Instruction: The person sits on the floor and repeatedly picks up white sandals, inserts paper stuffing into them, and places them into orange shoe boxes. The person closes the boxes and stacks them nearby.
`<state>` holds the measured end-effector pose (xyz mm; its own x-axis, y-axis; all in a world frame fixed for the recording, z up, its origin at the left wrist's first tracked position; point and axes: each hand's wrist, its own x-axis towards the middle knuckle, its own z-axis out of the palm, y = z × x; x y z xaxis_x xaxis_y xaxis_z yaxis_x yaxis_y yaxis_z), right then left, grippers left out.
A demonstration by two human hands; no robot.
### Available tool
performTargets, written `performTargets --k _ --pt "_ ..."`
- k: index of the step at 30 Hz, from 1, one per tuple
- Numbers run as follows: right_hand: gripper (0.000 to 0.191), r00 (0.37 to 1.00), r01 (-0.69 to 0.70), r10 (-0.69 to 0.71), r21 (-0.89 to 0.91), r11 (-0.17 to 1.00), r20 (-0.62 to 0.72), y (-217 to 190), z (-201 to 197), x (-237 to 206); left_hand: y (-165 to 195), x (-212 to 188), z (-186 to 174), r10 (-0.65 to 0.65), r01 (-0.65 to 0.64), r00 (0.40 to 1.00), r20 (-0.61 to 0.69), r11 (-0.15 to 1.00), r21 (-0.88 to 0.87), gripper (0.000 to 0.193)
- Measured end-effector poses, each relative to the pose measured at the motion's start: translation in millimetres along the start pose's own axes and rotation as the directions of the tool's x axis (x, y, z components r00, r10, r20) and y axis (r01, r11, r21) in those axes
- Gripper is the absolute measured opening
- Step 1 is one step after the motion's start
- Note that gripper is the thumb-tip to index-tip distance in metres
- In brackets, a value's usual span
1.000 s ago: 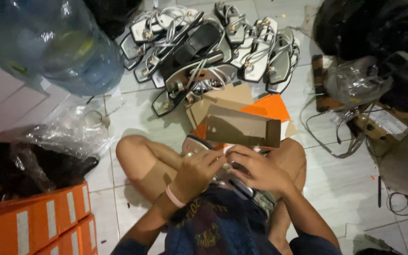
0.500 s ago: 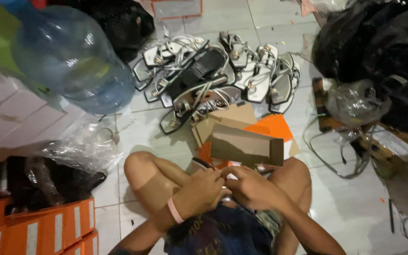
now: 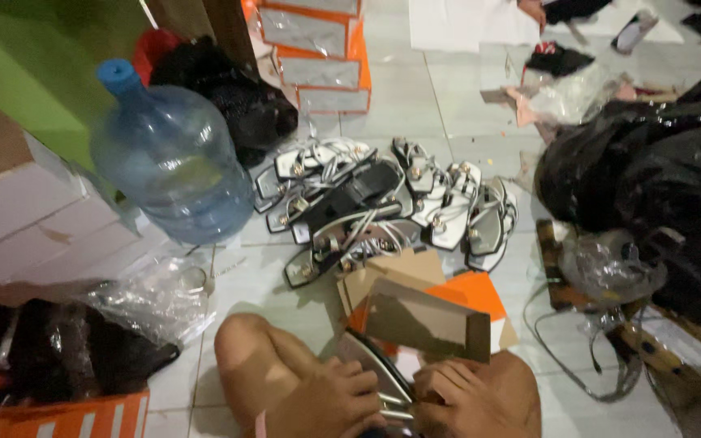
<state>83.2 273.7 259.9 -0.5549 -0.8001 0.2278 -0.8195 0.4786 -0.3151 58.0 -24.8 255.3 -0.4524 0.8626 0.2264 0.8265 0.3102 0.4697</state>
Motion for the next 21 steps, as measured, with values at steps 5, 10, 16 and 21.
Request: performTargets --k 5,10,16,21 --pt "0.026 0.98 -0.195 0.194 0.039 0.98 0.034 4.4 11.9 0.2 2.3 22.5 19.7 0.076 -0.059 0.971 -0.228 0.995 0.08 0.029" --pt "0.031 0.997 -0.065 0.061 -0.08 0.995 -0.045 -6.9 9.6 22.2 9.4 30.4 10.3 0.033 -0.016 0.986 -0.166 0.994 0.105 0.021" --pt "0.021 0.999 -0.029 0.03 -0.038 0.999 0.025 -16.7 -32.7 20.3 12.1 11.1 -4.7 0.008 -0.012 0.986 -0.165 1.0 -0.024 0.018" --pt "0.011 0.997 -0.078 0.079 0.222 0.972 0.004 -23.7 -46.9 26.1 13.5 5.9 -0.5 0.0 -0.019 0.989 -0.151 0.992 -0.123 0.013"
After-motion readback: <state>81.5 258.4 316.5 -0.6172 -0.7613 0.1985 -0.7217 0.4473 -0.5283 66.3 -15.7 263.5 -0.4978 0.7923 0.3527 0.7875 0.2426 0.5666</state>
